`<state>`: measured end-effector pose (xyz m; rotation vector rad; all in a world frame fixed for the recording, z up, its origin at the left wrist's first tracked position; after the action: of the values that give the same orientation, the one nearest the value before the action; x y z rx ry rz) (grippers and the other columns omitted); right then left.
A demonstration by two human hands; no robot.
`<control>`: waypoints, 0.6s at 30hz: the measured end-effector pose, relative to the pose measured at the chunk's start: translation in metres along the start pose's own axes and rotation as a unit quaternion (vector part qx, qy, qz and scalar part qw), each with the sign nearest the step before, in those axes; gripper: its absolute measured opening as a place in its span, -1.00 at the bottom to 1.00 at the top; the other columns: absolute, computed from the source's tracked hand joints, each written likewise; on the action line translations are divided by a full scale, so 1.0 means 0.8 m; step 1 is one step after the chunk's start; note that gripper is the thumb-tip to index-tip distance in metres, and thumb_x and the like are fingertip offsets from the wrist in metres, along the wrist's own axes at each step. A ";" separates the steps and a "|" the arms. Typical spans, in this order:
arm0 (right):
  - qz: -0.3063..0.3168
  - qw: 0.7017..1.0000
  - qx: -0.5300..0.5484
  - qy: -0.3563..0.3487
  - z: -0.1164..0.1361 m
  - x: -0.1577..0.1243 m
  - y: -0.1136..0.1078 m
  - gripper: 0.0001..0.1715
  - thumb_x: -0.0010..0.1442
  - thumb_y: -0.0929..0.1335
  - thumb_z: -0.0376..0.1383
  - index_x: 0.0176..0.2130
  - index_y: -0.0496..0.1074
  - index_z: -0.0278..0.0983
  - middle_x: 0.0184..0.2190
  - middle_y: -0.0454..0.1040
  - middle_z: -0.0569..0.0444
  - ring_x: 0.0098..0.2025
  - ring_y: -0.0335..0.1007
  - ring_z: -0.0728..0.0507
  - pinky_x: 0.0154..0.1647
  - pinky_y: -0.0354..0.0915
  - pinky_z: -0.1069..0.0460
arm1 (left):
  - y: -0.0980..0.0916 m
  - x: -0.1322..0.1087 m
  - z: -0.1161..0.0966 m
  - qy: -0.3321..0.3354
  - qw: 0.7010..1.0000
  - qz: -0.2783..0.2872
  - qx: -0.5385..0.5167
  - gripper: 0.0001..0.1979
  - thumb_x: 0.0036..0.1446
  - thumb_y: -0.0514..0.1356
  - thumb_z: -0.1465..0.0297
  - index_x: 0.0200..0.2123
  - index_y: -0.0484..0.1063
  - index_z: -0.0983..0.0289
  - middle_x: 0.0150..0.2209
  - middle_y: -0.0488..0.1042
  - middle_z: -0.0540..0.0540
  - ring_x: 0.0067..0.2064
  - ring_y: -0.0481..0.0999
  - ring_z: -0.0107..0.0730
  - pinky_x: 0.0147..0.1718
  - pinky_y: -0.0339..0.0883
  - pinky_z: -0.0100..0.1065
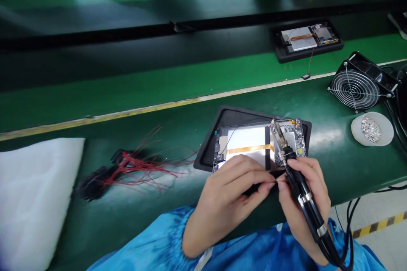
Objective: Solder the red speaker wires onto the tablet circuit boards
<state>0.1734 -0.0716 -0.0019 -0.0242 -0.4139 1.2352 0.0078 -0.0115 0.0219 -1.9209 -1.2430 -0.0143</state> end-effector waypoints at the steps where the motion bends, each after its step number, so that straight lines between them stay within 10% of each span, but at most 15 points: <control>1: 0.006 1.000 0.003 0.001 -0.001 -0.001 -0.001 -0.51 0.43 0.44 -0.48 0.25 0.47 -0.09 0.04 0.47 0.07 -0.11 0.60 -0.01 0.00 0.56 0.11 | 0.000 0.001 0.000 -0.002 1.000 0.001 -0.002 -0.90 0.41 0.30 0.55 -0.17 0.56 0.24 -0.27 0.67 0.01 -0.25 0.59 -0.33 -0.19 0.46 -0.30; 18: -0.013 0.999 -0.025 -0.019 -0.010 -0.010 -0.030 -0.66 0.43 0.49 -0.29 0.17 0.54 -0.17 -0.04 0.59 -0.02 0.05 0.59 -0.22 0.05 0.55 -0.10 | 0.005 0.006 0.011 -0.077 0.997 0.012 -0.006 -0.85 0.35 0.28 0.53 -0.29 0.53 0.21 -0.33 0.65 0.01 -0.23 0.54 -0.26 -0.17 0.42 -0.22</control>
<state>0.1956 -0.0850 -0.0061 -0.0378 -0.4774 1.2008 0.0102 -0.0030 0.0156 -1.9775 -1.3221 0.1414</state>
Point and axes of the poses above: each hand's wrist, its own x-axis towards the middle knuckle, its own y-axis out of the palm, z = x × y, the point moved 4 cm from there along x, towards the middle knuckle
